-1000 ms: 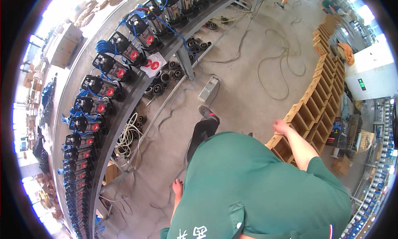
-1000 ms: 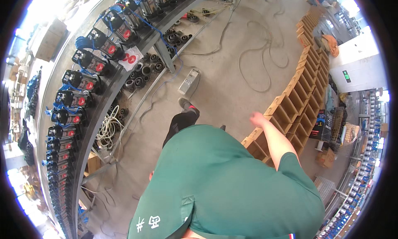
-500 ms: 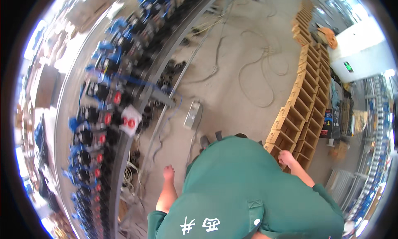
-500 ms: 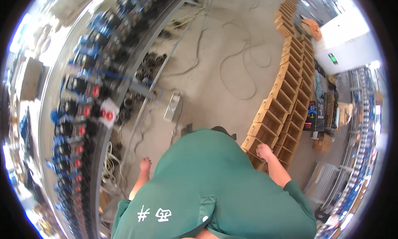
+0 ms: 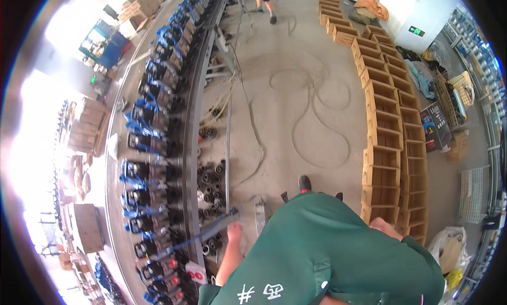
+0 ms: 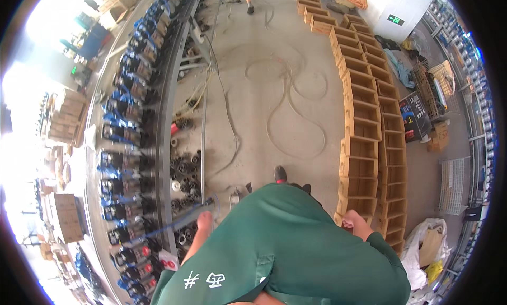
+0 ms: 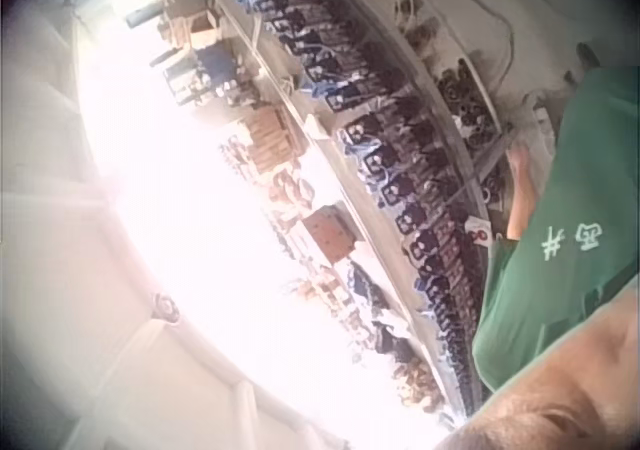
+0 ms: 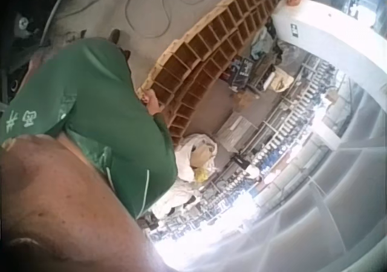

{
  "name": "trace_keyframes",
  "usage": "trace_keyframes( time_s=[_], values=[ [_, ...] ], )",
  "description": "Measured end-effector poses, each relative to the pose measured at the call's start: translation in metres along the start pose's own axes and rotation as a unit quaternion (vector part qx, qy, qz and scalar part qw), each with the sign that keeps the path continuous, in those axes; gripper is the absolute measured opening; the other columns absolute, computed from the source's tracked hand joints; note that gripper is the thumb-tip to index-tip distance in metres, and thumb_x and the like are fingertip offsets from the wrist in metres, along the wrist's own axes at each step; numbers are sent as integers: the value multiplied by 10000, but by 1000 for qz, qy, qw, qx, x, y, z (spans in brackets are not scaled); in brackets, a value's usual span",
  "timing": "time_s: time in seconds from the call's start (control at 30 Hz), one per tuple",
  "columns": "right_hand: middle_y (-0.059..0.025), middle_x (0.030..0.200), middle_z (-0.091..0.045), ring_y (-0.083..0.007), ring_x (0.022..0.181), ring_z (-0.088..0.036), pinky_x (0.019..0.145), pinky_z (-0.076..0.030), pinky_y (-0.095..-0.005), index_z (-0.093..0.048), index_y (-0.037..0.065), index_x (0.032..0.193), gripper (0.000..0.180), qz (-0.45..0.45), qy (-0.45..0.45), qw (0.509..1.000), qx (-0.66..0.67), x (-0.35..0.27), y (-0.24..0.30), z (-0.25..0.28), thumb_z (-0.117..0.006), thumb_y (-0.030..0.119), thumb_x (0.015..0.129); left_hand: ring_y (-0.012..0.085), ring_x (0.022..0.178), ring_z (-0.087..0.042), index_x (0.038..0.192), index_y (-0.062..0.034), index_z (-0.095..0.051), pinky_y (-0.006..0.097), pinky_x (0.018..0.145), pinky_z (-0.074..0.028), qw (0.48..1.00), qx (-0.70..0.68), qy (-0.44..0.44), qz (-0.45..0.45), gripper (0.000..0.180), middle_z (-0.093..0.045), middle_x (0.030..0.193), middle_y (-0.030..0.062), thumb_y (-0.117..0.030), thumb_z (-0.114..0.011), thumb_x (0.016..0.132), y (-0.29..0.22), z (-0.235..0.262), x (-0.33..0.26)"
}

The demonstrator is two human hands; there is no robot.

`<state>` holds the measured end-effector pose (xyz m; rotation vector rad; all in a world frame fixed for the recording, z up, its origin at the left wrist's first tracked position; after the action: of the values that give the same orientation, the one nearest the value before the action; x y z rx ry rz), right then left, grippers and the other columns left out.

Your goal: Connecting blue cables to black electronic components on an assembly line.

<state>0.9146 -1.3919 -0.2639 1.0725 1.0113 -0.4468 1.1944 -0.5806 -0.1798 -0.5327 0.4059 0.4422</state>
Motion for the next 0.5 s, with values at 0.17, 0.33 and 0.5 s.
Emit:
trace_keyframes(
  time_s=[0.17,0.33,0.5],
  values=[
    [-209,969,-746,-397,858,-726,736,-579,-495,-759,30,918,237,-1,-113,826,-552,173,231,175,-640,191,792,312,1025,-719,1160,-35,-698,407,928,-540,994,-93,61,-22,399,-751,1054,161,-383,-597,994,-126,4,57],
    [-209,1026,-747,-327,870,-741,799,-585,-428,-696,23,1232,436,92,-313,926,-188,242,504,294,-657,153,817,159,858,-675,1140,-11,-687,316,813,-548,961,-268,-60,-19,238,-715,922,78,-200,-630,1009,-229,100,144],
    [-198,1044,-751,-283,903,-748,830,-586,-405,-652,15,1307,492,141,-255,929,-229,320,710,294,-681,175,843,222,905,-667,1115,12,-675,358,839,-537,923,-258,-248,-142,190,-708,1026,122,-138,-607,1019,-337,258,271]
  ],
)
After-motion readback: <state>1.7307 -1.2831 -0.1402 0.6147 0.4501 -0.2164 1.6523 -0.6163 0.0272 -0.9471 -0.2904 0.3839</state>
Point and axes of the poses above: each hand's wrist, its own x-axis towards the middle knuckle, its own z-axis out of the back of the hand, y = z × x, the point moved 10 cm from there along x, towards the middle knuckle
